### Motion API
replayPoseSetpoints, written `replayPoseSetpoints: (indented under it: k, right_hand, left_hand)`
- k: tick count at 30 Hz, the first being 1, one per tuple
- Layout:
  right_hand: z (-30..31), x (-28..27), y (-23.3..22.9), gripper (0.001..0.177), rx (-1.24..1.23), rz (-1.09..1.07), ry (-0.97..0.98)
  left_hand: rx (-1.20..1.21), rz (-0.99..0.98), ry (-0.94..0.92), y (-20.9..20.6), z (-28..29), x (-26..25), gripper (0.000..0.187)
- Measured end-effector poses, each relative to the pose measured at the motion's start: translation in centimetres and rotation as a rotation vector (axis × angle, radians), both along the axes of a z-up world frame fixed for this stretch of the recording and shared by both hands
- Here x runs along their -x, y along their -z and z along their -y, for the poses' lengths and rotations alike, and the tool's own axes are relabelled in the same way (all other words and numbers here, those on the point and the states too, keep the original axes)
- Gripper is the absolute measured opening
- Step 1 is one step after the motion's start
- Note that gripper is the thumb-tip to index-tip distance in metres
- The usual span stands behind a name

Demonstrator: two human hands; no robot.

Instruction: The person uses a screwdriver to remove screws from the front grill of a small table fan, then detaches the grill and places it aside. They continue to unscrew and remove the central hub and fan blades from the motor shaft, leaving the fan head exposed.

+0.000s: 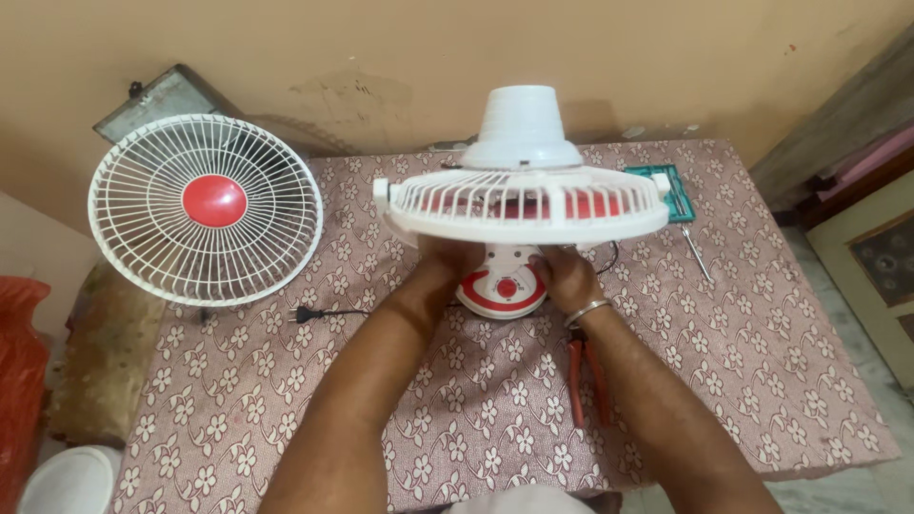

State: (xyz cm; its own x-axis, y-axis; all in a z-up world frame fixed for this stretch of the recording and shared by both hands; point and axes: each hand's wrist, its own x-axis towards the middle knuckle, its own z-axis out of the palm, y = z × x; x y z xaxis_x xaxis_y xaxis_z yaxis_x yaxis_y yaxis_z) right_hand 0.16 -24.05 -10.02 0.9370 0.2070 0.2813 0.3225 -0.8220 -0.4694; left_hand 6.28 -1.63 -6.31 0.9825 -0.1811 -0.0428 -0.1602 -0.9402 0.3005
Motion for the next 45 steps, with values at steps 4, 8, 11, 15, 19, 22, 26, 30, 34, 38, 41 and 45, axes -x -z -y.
replayPoseSetpoints:
  k: [4,8,11,15,19,22,26,30,34,38,41,45]
  right_hand:
    - [0.3,0.4,-0.2,0.034,-0.015,0.175,-0.065]
    - [0.2,0.3,0.1,0.034,-0.024,0.243,-0.084]
    - [0.4,0.2,0.5,0.032,0.014,0.29,-0.081]
    - [0.6,0.1,1.2,0.031,-0.029,0.341,-0.086]
    - [0.5,0.0,0.8,0.031,-0.02,0.3,-0.106]
    - [-0.1,0.5,-0.5,0.032,-0.021,0.366,-0.132]
    - [-1.3,2.2,-3.1,0.037,0.023,0.151,-0.017]
    - [-2.3,5.2,-4.2,0.046,0.044,0.044,0.197]
    - [-2.6,7.6,-3.3,0.034,-0.262,0.12,0.208]
    - [-1.6,8.3,-4.4,0.033,-0.394,-0.283,0.231]
    - [-0.5,9.0,-6.3,0.037,-0.275,-0.393,0.26]
    - [0.3,8.9,-7.8,0.034,-0.239,-0.294,0.218]
  left_hand:
    - [0.118,0.133,0.015,-0.9,-0.4,1.5,0.029]
    - [0.044,0.132,0.174,-2.2,-0.8,4.0,0.04]
    - [-0.07,0.156,0.27,-2.4,0.0,6.2,0.061]
    - [-0.019,0.45,0.371,-1.3,0.2,9.5,0.108]
    - [-0.067,0.251,0.389,-0.7,0.5,9.2,0.136]
    - [-0.089,0.263,0.405,-0.1,0.2,9.1,0.137]
    - [-0.048,0.339,0.416,0.3,0.1,9.3,0.134]
    - [-0.006,0.354,0.393,0.2,0.0,9.7,0.132]
    - [0.025,0.403,0.414,0.5,-0.2,9.6,0.129]
    - [0.051,0.439,0.428,1.1,-0.2,9.2,0.128]
    - [0.099,0.477,0.425,1.6,-0.4,9.2,0.125]
    - [0.098,0.431,0.418,1.9,-0.2,9.1,0.125]
